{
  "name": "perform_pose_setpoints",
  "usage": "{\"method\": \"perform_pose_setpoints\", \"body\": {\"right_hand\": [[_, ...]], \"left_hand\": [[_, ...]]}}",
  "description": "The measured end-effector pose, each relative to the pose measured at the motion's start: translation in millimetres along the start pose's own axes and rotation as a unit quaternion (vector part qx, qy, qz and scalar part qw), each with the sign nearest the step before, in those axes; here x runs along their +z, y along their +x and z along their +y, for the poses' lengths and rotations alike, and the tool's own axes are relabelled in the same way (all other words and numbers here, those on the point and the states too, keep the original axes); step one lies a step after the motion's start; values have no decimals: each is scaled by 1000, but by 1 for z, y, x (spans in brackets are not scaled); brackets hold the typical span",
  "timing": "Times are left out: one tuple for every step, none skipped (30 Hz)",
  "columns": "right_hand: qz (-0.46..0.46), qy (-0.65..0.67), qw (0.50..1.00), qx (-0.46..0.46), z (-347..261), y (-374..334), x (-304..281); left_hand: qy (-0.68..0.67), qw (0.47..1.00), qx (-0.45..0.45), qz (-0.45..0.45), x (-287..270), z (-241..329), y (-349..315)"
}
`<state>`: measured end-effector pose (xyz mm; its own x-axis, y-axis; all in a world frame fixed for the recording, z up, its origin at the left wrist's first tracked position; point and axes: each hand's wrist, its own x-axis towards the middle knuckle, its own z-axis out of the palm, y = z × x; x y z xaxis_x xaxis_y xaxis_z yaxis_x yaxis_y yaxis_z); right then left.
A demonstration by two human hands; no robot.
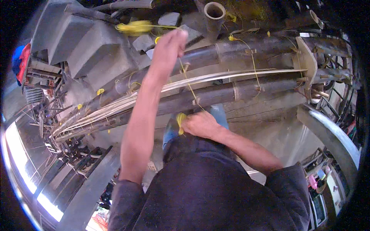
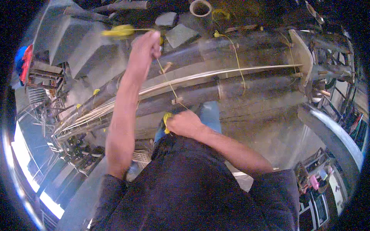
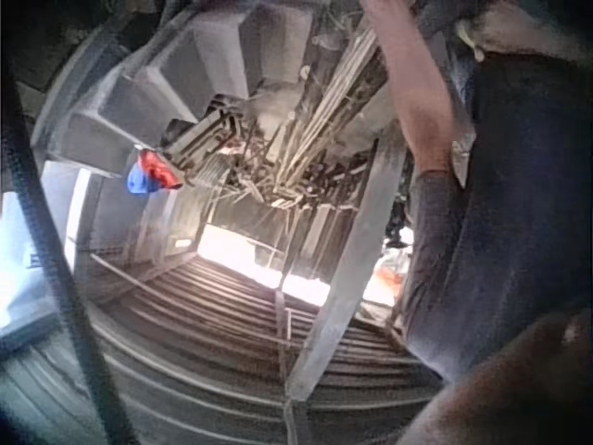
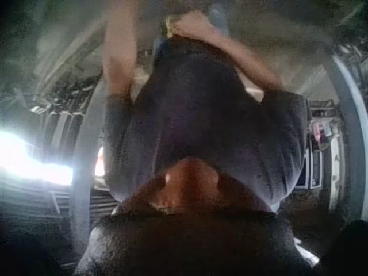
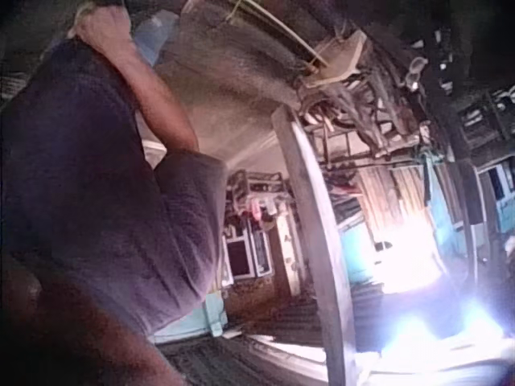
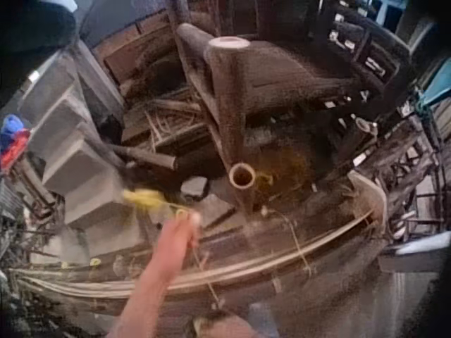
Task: The person repeatedly ties yellow rope around a long wooden piece clamped to a workbench. They walk along the length of the wood to reach different sections, securing the rope at multiple points.
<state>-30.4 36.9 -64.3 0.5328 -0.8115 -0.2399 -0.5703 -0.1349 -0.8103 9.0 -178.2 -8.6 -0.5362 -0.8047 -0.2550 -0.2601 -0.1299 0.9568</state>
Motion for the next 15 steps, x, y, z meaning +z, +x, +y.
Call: {"method": "perform_pose_setpoints", "body": {"right_hand": [[49, -8, 998, -34, 7, -3, 5], [104, -13, 992, -64, 10, -5, 9], [166, 40, 979, -112, 1, -11, -12], [253, 35, 957, -135, 0, -11, -34], [334, 37, 930, -145, 1, -18, -46], [457, -45, 882, -103, 13, -17, -56], [448, -77, 890, -34, 1, -4, -96], [340, -156, 927, 16, 14, 7, -111], [227, -223, 945, 72, 29, 18, -119], [109, -282, 944, 131, 36, 22, -124], [197, -226, 947, 115, 19, 21, -126], [276, -168, 941, 99, -6, 9, -129], [347, -103, 928, 88, -25, -8, -121], [356, -46, 922, 141, -35, -21, -106], [367, 10, 910, 191, -45, -28, -89]], "left_hand": [[-21, 995, -89, 23, 1, -18, 22], [-64, 989, -129, 39, 4, -40, 30], [-105, 980, -164, 50, 4, -62, 40], [-146, 968, -194, 63, -3, -72, 52], [-38, 989, -132, 45, -6, -75, 56], [67, 995, -75, 27, -10, -78, 50], [219, 972, -88, -9, -36, -103, 63], [286, 957, -39, -23, -40, -90, 72], [356, 934, 7, -34, -45, -78, 73], [423, 904, 53, -41, -52, -66, 73], [420, 898, 112, -72, -73, -70, 67], [422, 888, 128, -132, -81, -59, 56], [419, 875, 140, -197, -81, -35, 35], [414, 859, 154, -260, -81, -25, 17], [467, 798, 231, -302, -83, -32, 7]]}}
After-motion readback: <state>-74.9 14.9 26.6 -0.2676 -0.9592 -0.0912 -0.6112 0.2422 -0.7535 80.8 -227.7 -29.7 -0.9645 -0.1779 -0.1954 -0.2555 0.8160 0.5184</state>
